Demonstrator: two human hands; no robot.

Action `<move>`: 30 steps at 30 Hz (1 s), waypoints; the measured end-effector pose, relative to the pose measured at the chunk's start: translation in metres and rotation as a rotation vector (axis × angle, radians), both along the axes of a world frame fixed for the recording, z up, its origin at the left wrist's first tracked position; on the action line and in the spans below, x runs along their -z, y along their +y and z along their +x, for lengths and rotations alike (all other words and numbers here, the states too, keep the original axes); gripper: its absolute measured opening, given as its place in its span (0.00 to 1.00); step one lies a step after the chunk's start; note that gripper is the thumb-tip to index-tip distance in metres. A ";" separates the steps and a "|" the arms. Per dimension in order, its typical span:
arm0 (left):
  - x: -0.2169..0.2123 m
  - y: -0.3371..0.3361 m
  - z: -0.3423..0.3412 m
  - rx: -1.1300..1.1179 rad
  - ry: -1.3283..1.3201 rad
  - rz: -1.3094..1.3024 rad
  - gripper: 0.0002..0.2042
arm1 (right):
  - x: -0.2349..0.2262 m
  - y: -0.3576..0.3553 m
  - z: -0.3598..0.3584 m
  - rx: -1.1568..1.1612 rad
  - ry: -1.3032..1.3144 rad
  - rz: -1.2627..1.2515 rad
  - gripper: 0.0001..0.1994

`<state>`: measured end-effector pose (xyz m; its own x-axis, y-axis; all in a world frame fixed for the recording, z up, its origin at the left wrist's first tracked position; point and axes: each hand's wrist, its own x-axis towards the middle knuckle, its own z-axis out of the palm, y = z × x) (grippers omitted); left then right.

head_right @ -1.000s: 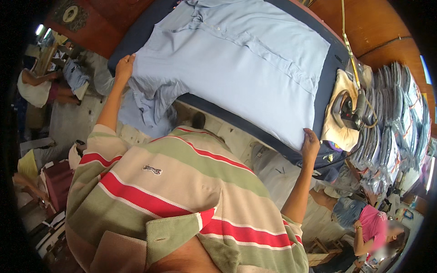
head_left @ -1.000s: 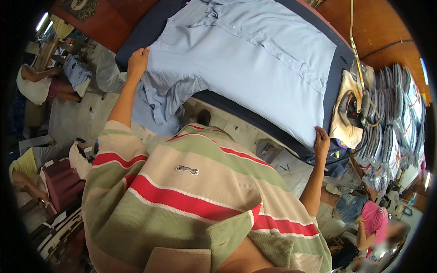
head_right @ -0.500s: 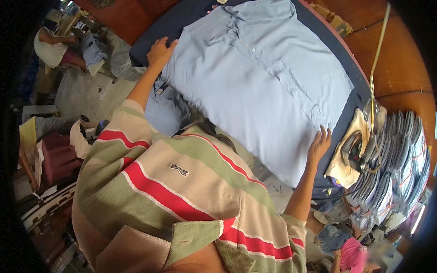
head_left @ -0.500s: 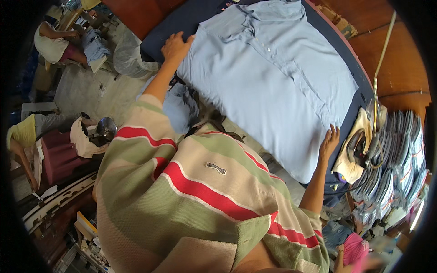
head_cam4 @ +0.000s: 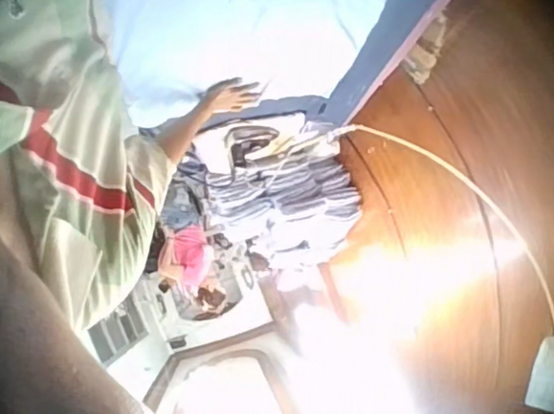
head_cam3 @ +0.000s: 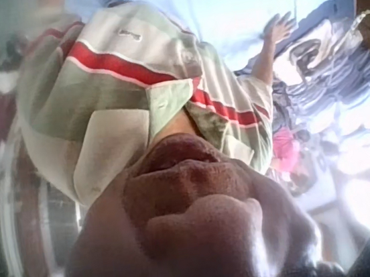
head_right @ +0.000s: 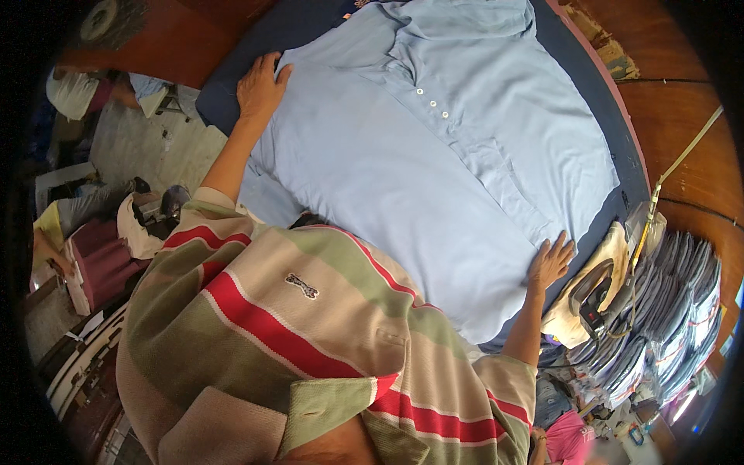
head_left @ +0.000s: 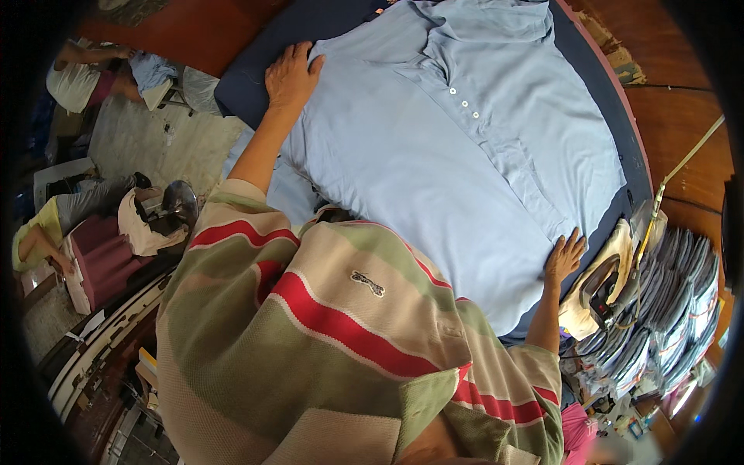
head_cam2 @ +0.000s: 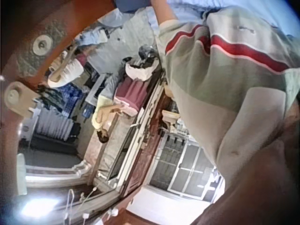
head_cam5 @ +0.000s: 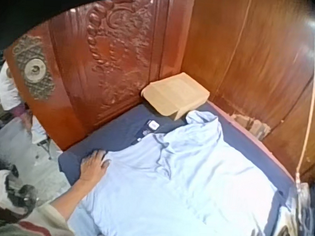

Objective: The person irons a light blue shirt on a padded board using a steam iron, turning the garment over and smoothing different sections by hand.

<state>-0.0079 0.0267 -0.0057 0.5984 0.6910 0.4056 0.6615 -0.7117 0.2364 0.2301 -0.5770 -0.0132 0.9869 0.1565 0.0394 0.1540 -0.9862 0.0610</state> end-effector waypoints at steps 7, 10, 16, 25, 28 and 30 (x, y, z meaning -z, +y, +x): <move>-0.040 -0.046 0.059 0.250 0.031 0.097 0.14 | -0.003 -0.002 0.000 -0.030 -0.038 0.000 0.28; -0.028 -0.080 0.096 0.277 0.234 -0.047 0.14 | -0.006 0.006 0.000 -0.038 -0.038 -0.014 0.28; -0.019 -0.083 0.109 0.240 0.244 -0.173 0.15 | -0.009 0.008 -0.006 -0.052 -0.075 0.010 0.27; -0.053 -0.028 0.234 0.262 0.047 -0.102 0.16 | -0.013 0.010 -0.006 -0.013 -0.033 0.010 0.28; -0.049 -0.014 0.275 0.349 0.261 0.050 0.13 | -0.017 0.011 -0.006 -0.004 -0.014 0.025 0.29; -0.028 0.020 0.290 0.484 0.494 0.150 0.12 | -0.017 0.013 -0.004 -0.022 -0.025 0.039 0.29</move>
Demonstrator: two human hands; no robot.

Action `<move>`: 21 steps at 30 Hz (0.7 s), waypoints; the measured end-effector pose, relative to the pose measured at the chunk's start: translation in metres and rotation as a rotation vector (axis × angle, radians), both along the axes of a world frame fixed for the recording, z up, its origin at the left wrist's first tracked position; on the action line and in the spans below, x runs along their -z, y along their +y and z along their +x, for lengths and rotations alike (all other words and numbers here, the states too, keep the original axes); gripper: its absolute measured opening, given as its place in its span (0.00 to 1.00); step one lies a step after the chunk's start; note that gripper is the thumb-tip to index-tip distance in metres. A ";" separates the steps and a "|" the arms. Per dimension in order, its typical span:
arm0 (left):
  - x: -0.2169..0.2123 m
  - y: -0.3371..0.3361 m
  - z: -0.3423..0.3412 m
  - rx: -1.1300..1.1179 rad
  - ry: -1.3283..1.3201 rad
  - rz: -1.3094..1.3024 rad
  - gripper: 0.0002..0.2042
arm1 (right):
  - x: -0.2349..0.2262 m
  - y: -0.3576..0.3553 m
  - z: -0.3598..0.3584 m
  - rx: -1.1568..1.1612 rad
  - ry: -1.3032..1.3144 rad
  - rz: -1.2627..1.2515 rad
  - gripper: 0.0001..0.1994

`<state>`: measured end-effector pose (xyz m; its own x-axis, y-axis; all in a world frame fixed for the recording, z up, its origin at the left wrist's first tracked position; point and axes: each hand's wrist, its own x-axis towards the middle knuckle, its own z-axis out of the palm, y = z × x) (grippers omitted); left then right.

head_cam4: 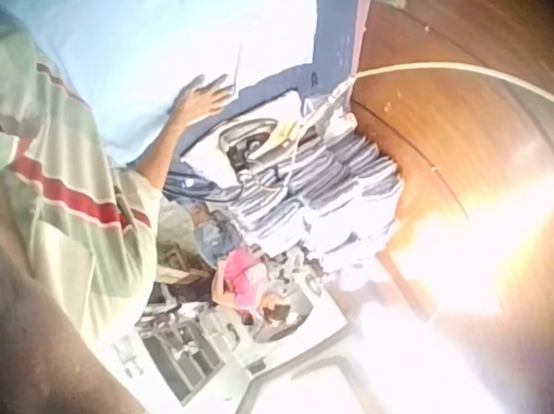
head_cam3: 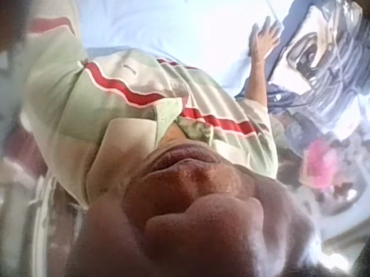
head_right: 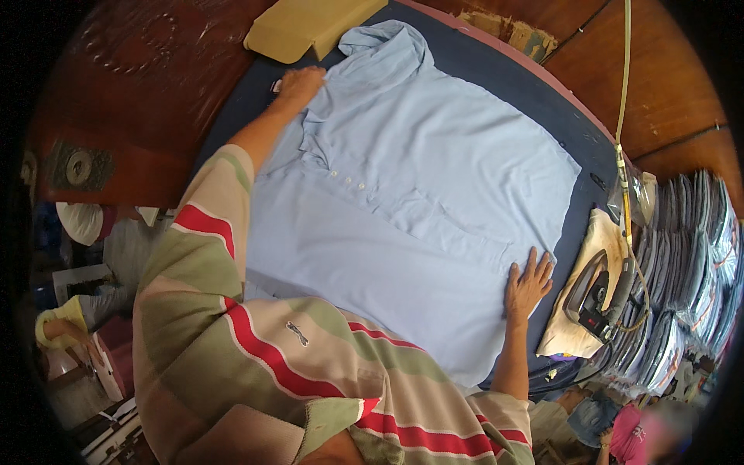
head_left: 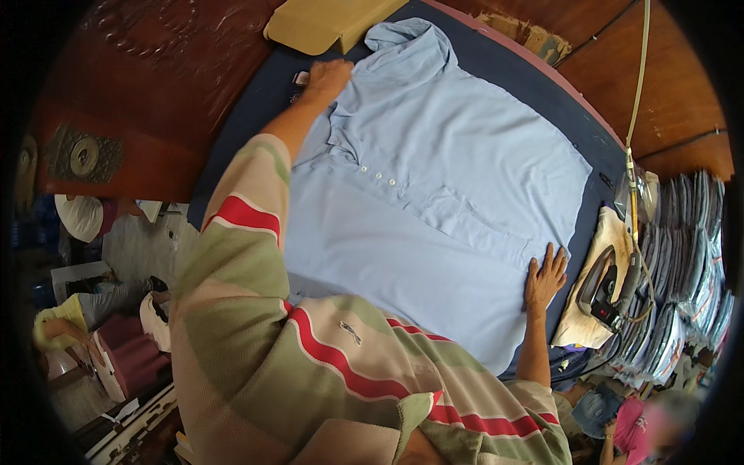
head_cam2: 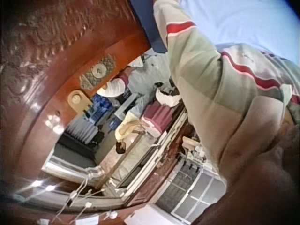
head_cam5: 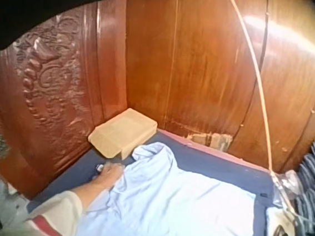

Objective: The person irons a light blue shirt on a padded board using a steam iron, turning the garment over and smoothing different sections by hand.

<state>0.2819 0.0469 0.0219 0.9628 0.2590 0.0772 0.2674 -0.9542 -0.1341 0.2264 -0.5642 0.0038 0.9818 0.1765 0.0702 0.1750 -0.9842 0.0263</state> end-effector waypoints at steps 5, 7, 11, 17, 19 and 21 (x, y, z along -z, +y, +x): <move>-0.028 0.031 0.006 0.059 -0.539 0.291 0.07 | -0.003 0.000 -0.005 0.005 -0.008 0.018 0.28; -0.034 0.007 -0.003 0.088 -0.474 0.253 0.07 | -0.003 -0.001 -0.006 0.019 0.002 0.001 0.29; 0.012 -0.018 -0.028 0.154 -0.354 0.088 0.11 | -0.003 0.001 -0.005 -0.003 0.031 -0.012 0.29; -0.015 -0.016 -0.016 0.081 -0.218 0.087 0.14 | 0.000 -0.036 0.035 0.105 -0.019 0.200 0.21; -0.029 -0.038 0.004 0.226 -0.346 -0.010 0.14 | -0.010 -0.014 0.077 0.013 -0.175 0.275 0.21; -0.035 -0.074 0.039 0.298 -0.335 -0.120 0.16 | -0.004 0.006 0.136 -0.016 -0.248 0.509 0.20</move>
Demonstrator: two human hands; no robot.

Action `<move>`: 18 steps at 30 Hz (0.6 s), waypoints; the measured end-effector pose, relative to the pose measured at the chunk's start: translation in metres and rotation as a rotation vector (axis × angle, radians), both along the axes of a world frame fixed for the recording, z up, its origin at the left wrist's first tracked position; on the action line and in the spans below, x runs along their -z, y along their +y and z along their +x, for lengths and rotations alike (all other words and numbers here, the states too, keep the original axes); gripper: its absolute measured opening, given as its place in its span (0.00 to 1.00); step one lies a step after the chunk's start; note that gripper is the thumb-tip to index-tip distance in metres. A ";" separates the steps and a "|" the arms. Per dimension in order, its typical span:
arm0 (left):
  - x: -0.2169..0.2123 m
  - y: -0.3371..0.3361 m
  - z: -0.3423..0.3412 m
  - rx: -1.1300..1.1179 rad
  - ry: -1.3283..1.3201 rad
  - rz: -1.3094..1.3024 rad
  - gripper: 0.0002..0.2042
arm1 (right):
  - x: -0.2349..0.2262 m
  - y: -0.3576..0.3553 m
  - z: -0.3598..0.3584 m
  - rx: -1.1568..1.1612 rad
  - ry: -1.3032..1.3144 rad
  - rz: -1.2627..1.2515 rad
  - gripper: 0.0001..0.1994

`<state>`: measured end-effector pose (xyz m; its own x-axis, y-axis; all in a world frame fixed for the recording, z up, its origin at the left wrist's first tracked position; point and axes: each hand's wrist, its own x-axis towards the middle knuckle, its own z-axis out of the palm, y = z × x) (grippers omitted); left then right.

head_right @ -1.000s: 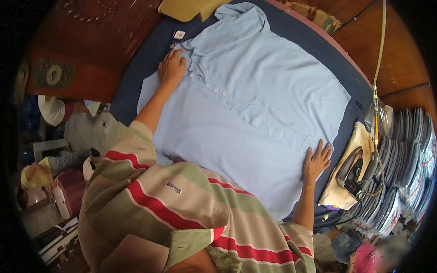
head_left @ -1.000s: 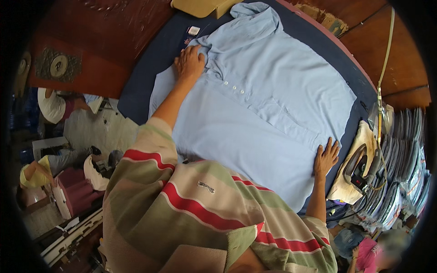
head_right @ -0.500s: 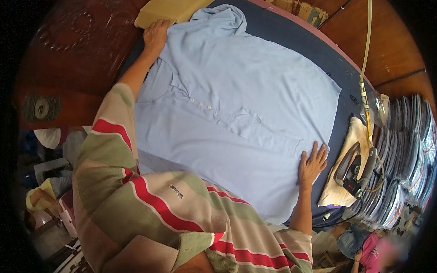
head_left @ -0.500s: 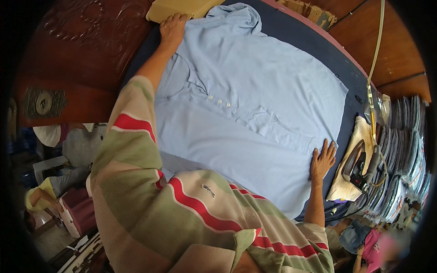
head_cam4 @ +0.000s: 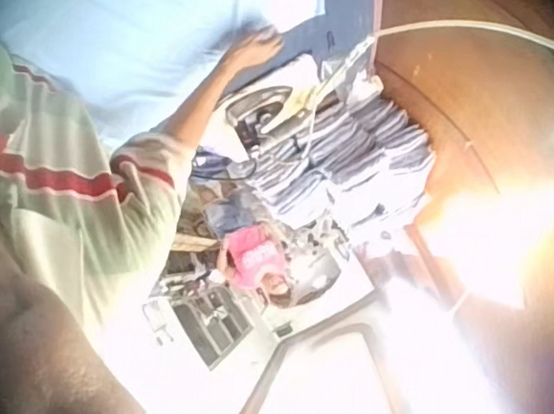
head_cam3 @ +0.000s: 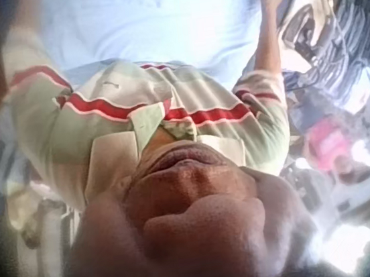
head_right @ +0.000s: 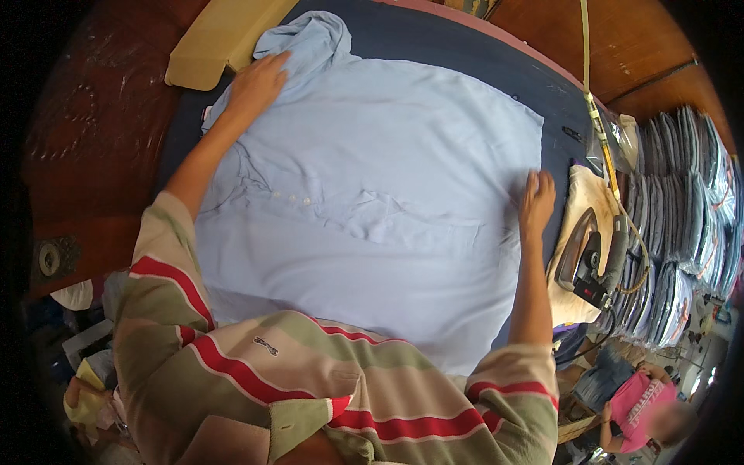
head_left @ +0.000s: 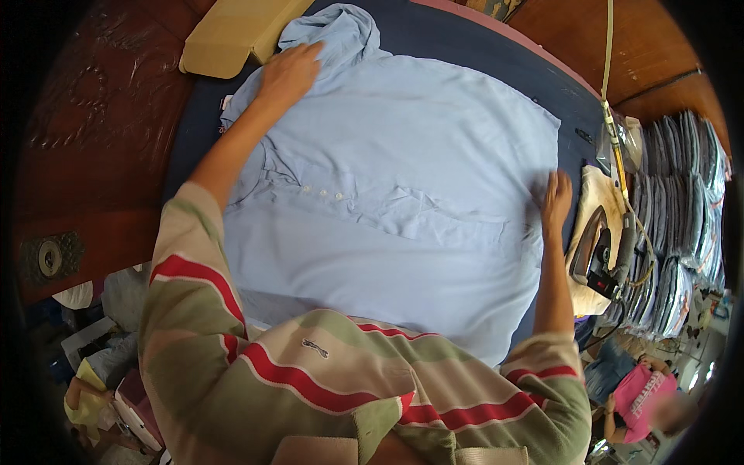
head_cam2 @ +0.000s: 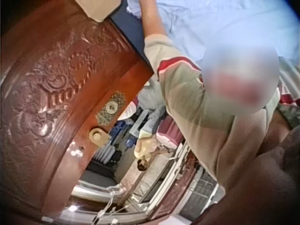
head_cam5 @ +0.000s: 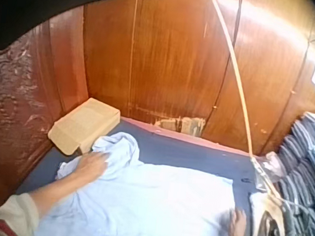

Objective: The person irons a light blue shirt on a padded board using a steam iron, turning the garment over and smoothing different sections by hand.

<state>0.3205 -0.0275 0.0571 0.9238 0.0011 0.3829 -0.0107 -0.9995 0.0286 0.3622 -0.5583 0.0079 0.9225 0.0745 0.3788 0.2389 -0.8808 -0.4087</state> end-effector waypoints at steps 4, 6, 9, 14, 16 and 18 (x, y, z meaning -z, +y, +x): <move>0.017 -0.039 0.081 0.264 -0.179 0.204 0.20 | 0.038 0.005 0.114 0.294 -0.180 -0.074 0.21; 0.047 -0.025 0.100 0.360 -0.251 0.424 0.20 | 0.039 0.028 0.133 0.229 -0.082 -0.201 0.19; 0.007 -0.025 0.130 0.201 0.423 0.466 0.17 | 0.049 0.010 0.153 0.205 -0.039 -0.134 0.14; 0.022 -0.010 0.131 0.132 0.165 0.658 0.14 | 0.045 0.013 0.157 0.217 -0.056 -0.191 0.14; 0.031 -0.008 0.128 0.112 -0.005 0.700 0.15 | 0.041 0.012 0.163 0.213 0.034 -0.227 0.17; 0.038 -0.015 0.125 0.094 -0.339 0.694 0.17 | 0.042 -0.012 0.174 0.045 -0.083 0.033 0.20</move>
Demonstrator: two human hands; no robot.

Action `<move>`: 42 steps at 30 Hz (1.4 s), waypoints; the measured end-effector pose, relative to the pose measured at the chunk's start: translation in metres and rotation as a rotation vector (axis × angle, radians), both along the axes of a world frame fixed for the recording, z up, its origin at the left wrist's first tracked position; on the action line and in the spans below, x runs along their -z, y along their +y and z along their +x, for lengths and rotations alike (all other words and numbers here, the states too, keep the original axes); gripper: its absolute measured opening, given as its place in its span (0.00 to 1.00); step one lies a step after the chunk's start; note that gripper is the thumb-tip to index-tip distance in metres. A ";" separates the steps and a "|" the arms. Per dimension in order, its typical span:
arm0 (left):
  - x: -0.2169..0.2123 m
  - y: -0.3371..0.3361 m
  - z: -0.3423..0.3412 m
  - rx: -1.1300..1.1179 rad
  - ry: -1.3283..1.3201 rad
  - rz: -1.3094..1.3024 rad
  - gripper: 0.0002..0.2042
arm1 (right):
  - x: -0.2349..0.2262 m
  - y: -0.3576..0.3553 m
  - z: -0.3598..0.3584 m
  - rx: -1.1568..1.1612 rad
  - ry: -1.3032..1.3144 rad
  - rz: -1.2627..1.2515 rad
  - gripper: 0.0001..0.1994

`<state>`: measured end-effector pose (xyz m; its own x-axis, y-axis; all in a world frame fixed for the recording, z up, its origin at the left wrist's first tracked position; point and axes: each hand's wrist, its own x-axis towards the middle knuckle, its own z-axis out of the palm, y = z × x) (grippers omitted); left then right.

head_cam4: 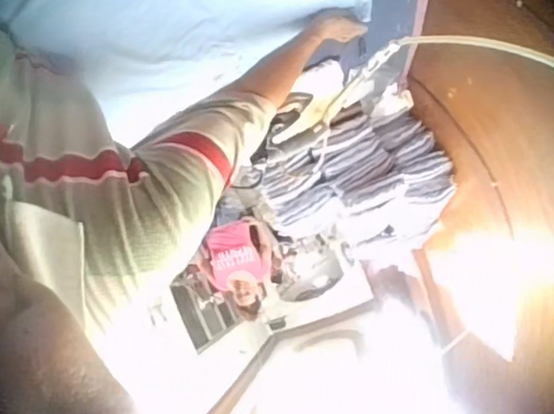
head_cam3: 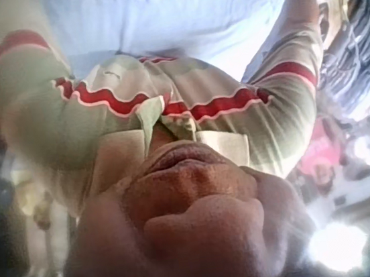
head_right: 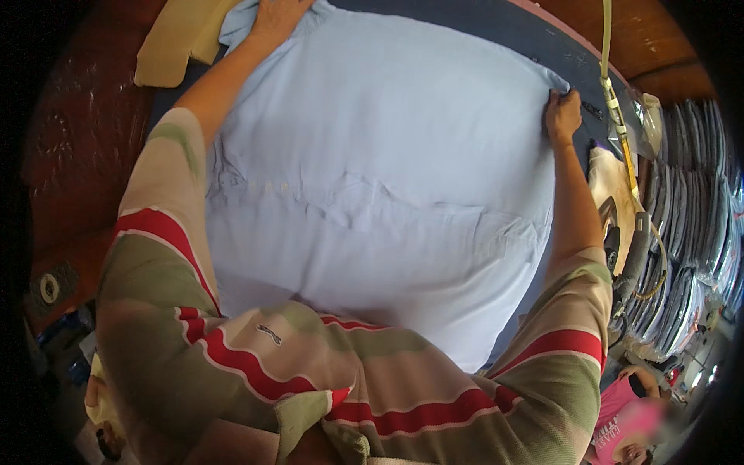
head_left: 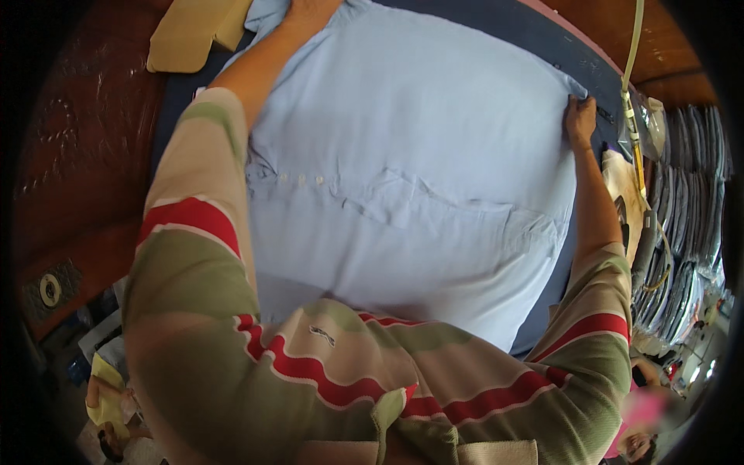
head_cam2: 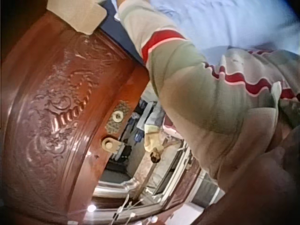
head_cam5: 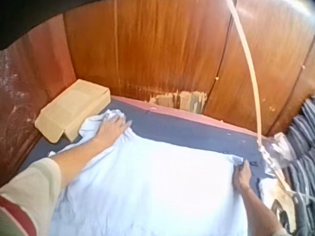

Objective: The person irons a light blue shirt on a padded board using a steam iron, turning the garment over and smoothing different sections by hand.

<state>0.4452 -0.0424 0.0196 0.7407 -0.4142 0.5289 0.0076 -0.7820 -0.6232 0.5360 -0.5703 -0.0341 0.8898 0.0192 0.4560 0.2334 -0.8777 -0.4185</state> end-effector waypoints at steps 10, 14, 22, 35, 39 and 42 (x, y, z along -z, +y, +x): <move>0.031 0.070 -0.188 -0.118 0.318 -0.699 0.14 | -0.013 0.001 -0.112 -0.321 0.141 -0.526 0.25; 0.011 0.044 -0.206 -0.151 0.221 -0.686 0.14 | -0.048 -0.006 -0.145 -0.370 0.244 -0.252 0.23; 0.015 -0.009 -0.295 -0.232 0.630 -0.687 0.23 | -0.043 -0.033 -0.280 -0.251 0.367 -0.561 0.31; 0.004 0.009 -0.350 -0.423 0.377 -0.757 0.28 | -0.111 -0.118 -0.249 0.036 -0.103 -0.894 0.31; 0.015 0.020 -0.425 -0.780 0.129 -1.019 0.28 | -0.141 -0.145 -0.223 0.476 0.259 -1.085 0.34; 0.006 0.018 -0.455 -0.994 0.134 -1.168 0.28 | -0.163 -0.157 -0.189 0.488 0.223 -0.888 0.38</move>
<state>-0.0097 -0.0247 0.0135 0.5252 0.8444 0.1056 0.8006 -0.5324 0.2749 0.3468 -0.7271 0.1290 0.9535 -0.1175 0.2775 -0.2338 -0.8694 0.4353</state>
